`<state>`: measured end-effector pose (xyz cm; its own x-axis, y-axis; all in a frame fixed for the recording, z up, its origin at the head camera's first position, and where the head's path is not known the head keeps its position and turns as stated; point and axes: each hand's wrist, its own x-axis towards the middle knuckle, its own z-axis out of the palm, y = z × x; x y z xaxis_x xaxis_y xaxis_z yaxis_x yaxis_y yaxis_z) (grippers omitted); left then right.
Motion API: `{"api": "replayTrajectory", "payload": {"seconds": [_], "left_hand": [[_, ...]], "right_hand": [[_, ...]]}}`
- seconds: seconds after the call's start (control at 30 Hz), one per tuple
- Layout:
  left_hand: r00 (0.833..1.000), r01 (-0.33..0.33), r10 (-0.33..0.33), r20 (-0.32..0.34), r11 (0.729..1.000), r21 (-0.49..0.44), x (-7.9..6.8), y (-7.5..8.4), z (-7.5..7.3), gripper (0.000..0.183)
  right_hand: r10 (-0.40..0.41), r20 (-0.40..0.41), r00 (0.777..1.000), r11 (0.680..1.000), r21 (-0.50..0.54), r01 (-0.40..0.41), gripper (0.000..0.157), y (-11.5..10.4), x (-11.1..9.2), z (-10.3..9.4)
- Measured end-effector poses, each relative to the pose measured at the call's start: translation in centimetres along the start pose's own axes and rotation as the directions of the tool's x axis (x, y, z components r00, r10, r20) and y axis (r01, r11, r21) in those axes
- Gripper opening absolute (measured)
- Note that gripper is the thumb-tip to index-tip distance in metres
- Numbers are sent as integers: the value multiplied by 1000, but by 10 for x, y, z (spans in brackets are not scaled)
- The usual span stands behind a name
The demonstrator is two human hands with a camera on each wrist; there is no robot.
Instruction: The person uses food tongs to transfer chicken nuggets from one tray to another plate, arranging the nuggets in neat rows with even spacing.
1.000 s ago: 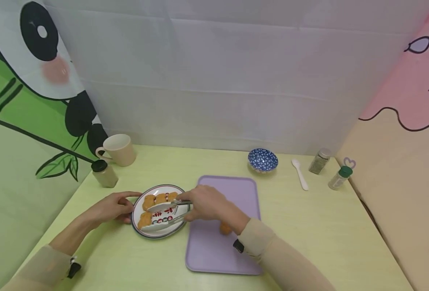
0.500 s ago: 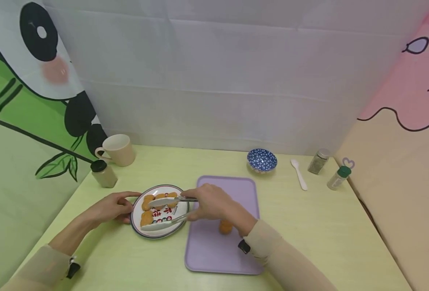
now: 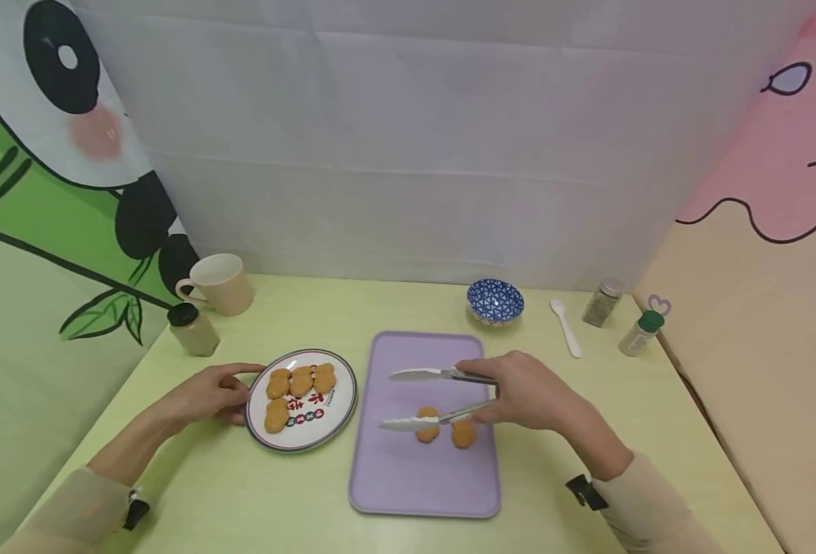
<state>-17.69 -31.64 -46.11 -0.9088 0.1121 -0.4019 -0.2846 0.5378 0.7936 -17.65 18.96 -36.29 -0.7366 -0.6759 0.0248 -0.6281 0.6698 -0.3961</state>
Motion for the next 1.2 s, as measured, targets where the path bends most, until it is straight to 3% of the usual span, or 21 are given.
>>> {"api": "replayTrajectory", "payload": {"seconds": [0.23,0.73,0.97,1.2], "left_hand": [[1000,-8,8,14,1000,-18,4,-1,-2,52],[1000,-21,21,17,1000,-9,3,0,-2,51],[1000,-21,21,10,1000,-6,5,-3,-3,51],[1000,-17,17,7,1000,-1,7,-4,-2,51]], "right_hand": [[69,30,997,997,-45,-68,64,20,-40,2],[48,-22,999,990,-129,-50,57,28,-46,14],[32,-58,998,994,-106,-38,57,22,-37,10],[-74,-85,994,994,-87,67,54,-5,7,12]]}}
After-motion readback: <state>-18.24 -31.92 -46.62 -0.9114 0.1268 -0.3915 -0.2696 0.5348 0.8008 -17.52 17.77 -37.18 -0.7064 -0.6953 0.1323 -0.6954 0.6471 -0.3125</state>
